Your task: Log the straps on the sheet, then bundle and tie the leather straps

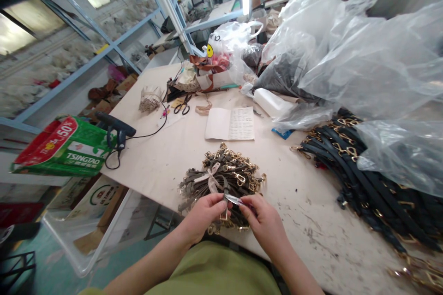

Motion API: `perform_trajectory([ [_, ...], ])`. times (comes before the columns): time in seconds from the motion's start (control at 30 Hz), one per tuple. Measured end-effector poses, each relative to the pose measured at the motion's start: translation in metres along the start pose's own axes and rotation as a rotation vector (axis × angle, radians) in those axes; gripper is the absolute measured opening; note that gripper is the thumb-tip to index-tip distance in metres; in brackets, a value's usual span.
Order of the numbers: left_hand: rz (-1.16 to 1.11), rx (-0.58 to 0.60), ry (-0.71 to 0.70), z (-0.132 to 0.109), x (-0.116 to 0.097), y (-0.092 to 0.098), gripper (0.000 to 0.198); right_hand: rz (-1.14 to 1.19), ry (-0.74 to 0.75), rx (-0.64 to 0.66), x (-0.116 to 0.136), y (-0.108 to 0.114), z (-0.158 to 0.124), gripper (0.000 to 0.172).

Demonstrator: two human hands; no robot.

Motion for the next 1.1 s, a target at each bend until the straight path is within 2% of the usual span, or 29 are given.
perform_trajectory([
  [0.23,-0.025,-0.027,0.019,0.000,-0.003,0.002,0.037,0.289,-0.193,0.014,-0.012,-0.011,-0.001,0.032],
  [0.5,0.005,-0.006,0.011,-0.001,-0.001,-0.001,0.036,0.115,-0.059,0.048,-0.006,-0.006,0.000,0.027],
  [0.63,0.001,-0.030,0.021,0.000,0.001,0.001,0.037,0.220,-0.147,-0.012,-0.011,-0.008,0.000,0.032],
  [0.7,0.000,-0.027,0.018,0.000,0.001,0.001,0.037,0.235,-0.158,0.008,-0.013,-0.009,-0.001,0.032],
  [0.87,0.031,-0.036,-0.004,-0.001,0.001,0.002,0.032,0.078,0.003,0.037,-0.010,-0.006,0.000,0.026],
  [1.0,0.038,-0.052,0.007,-0.003,0.000,0.002,0.029,0.150,-0.065,0.000,-0.011,-0.006,0.000,0.028],
  [1.1,0.060,-0.029,0.003,-0.003,0.001,0.001,0.027,0.169,-0.051,0.034,-0.011,-0.011,-0.002,0.028],
])
Point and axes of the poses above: each hand's wrist, its own z-axis towards the middle knuckle, its own y-axis out of the back of the hand, x = y × z, the point moved 3 cm from there along z, towards the middle knuckle, and after that the axes turned 12 degrees about -x, right-handed, at the moved point
